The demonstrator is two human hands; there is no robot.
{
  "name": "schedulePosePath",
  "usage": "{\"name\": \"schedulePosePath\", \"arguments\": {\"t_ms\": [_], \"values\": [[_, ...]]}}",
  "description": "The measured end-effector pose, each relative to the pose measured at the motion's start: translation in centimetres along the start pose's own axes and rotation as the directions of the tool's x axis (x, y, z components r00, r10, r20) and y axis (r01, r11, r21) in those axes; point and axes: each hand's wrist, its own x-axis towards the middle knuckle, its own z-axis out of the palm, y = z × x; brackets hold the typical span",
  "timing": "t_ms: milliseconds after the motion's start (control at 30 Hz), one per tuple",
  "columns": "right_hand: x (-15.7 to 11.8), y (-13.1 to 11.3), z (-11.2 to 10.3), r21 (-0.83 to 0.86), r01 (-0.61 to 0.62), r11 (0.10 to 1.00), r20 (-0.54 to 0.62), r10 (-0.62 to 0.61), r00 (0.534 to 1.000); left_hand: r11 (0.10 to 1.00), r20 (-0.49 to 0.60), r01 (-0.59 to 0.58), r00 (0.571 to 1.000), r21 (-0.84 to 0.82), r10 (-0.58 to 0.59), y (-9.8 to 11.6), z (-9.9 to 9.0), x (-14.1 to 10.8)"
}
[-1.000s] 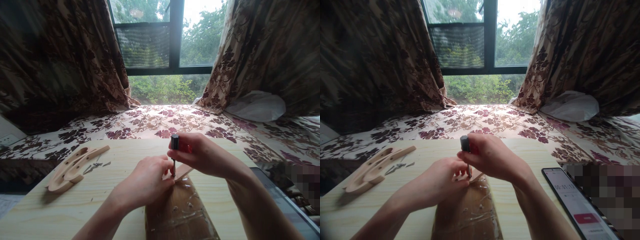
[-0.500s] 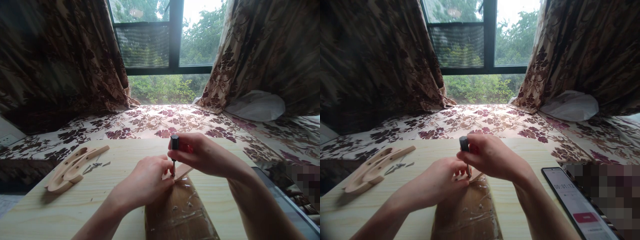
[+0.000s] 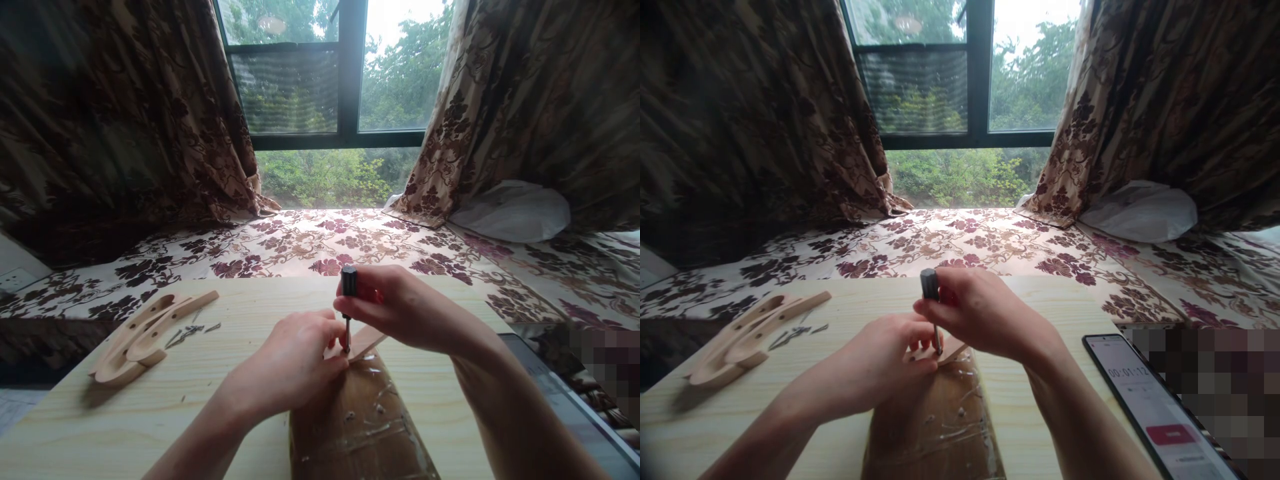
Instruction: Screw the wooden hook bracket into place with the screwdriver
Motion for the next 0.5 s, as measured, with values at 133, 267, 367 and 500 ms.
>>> {"name": "schedulePosePath", "arguments": {"t_ms": [133,267,367,500], "values": [[-0.02,-0.05,0.09,0.021,0.001,1.0,0.004,-0.001,1.0,1.0,-0.008,0.022,1.0,0.004,-0.022,0.14,-0.05,-0.05],[0.02,-0.34,0.19,0.059,0.016,0.998,0.019,-0.017,1.0,0.998,0.008,0.059,0.998,0.036,-0.059,0.27,-0.09,-0.12],[0.18,-0.42,0.37,0.094,0.032,0.995,0.031,-0.035,0.999,0.998,0.005,0.053,0.999,0.044,-0.053,0.28,-0.15,-0.16],[0.39,-0.32,0.54,0.112,0.045,0.993,0.031,-0.049,0.998,0.999,0.02,0.041,0.999,0.031,-0.042,0.29,-0.28,-0.21]]}}
